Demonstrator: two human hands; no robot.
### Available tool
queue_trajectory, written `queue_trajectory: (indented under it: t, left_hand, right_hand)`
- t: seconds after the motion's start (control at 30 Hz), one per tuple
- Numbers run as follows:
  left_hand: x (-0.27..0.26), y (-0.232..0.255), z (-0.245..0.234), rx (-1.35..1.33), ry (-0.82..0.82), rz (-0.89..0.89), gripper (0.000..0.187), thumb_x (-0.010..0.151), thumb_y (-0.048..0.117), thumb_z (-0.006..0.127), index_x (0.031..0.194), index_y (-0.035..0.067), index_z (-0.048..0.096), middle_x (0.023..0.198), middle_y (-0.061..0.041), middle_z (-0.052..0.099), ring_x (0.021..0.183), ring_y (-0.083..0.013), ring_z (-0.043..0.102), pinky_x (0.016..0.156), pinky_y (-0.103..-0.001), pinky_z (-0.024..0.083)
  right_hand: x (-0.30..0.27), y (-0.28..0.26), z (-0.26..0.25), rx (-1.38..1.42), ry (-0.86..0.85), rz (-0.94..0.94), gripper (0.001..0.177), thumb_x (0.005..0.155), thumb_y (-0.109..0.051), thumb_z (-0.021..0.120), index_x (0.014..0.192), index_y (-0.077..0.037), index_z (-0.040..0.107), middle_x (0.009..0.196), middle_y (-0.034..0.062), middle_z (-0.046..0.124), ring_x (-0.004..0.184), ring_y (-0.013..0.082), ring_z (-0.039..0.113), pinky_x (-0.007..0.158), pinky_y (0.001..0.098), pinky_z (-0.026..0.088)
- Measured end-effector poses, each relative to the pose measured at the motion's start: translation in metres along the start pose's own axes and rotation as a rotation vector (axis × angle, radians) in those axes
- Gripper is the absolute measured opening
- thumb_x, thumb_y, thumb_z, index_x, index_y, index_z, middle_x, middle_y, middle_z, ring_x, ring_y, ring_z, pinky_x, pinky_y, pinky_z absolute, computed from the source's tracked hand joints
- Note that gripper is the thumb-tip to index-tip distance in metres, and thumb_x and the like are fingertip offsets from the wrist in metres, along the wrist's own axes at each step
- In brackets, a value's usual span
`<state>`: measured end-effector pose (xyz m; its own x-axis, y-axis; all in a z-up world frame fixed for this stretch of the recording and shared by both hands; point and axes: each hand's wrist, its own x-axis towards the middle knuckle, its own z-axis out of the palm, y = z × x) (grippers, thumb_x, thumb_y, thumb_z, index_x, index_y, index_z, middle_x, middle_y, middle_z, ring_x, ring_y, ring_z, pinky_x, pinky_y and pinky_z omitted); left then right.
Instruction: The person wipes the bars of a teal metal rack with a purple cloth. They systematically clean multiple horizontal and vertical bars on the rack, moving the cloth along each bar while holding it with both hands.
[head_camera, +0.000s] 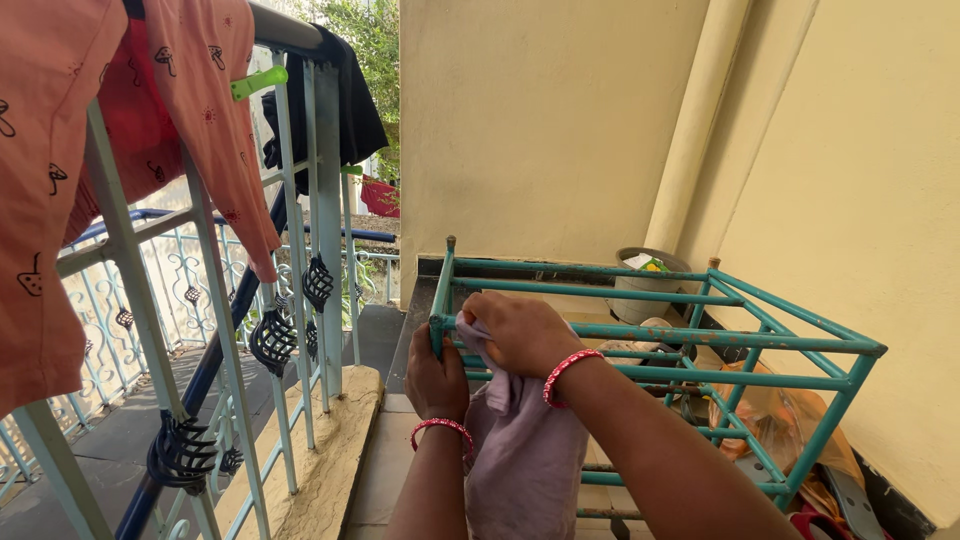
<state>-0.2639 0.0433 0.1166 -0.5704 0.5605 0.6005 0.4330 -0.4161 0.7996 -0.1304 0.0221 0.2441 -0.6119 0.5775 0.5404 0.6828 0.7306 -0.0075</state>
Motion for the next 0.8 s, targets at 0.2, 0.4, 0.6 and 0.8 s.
queue_trajectory:
  t: [0.2,0.4,0.6,0.8]
  left_hand:
    - [-0.003,0.007,-0.004,-0.005,-0.002,0.002,0.023,0.097,0.024,0.055,0.118,0.016,0.059,0.101,-0.010,0.070,0.087,-0.0329,0.071,0.073,-0.048,0.054]
    - [0.000,-0.006,0.004,0.009,0.000,-0.060,0.023,0.093,0.027,0.062,0.112,0.015,0.061,0.102,-0.009,0.071,0.089,-0.0350,0.071,0.071,-0.049,0.054]
    - [0.004,-0.034,0.015,-0.046,-0.045,-0.052,0.038,0.092,0.030,0.063,0.127,0.018,0.059,0.113,-0.008,0.073,0.097,-0.0332,0.073,0.074,-0.045,0.056]
    - [-0.001,-0.015,0.004,-0.028,-0.007,0.035,0.040,0.096,0.024,0.056,0.136,0.018,0.057,0.115,-0.008,0.071,0.096,-0.0312,0.073,0.076,-0.045,0.057]
  right_hand:
    - [-0.010,0.043,-0.046,0.111,-0.307,0.195,0.033,0.097,-0.042,0.056,0.115,-0.015,0.056,0.107,0.0112,0.072,0.102,0.0327,0.069,0.086,0.0441,0.052]
    - [0.039,-0.001,-0.003,0.185,-0.197,0.235,0.043,0.096,-0.044,0.057,0.120,-0.011,0.044,0.112,0.0136,0.070,0.104,0.0348,0.068,0.088,0.0456,0.051]
    - [0.041,-0.045,0.007,-0.006,-0.180,0.047,0.048,0.085,-0.034,0.065,0.126,-0.012,0.052,0.133,0.0103,0.059,0.112,0.0322,0.065,0.095,0.0431,0.050]
    - [0.013,0.025,-0.034,0.244,-0.523,0.176,0.059,0.083,-0.026,0.047,0.142,-0.019,0.052,0.139,0.0055,0.060,0.127,0.0220,0.058,0.108,0.0340,0.042]
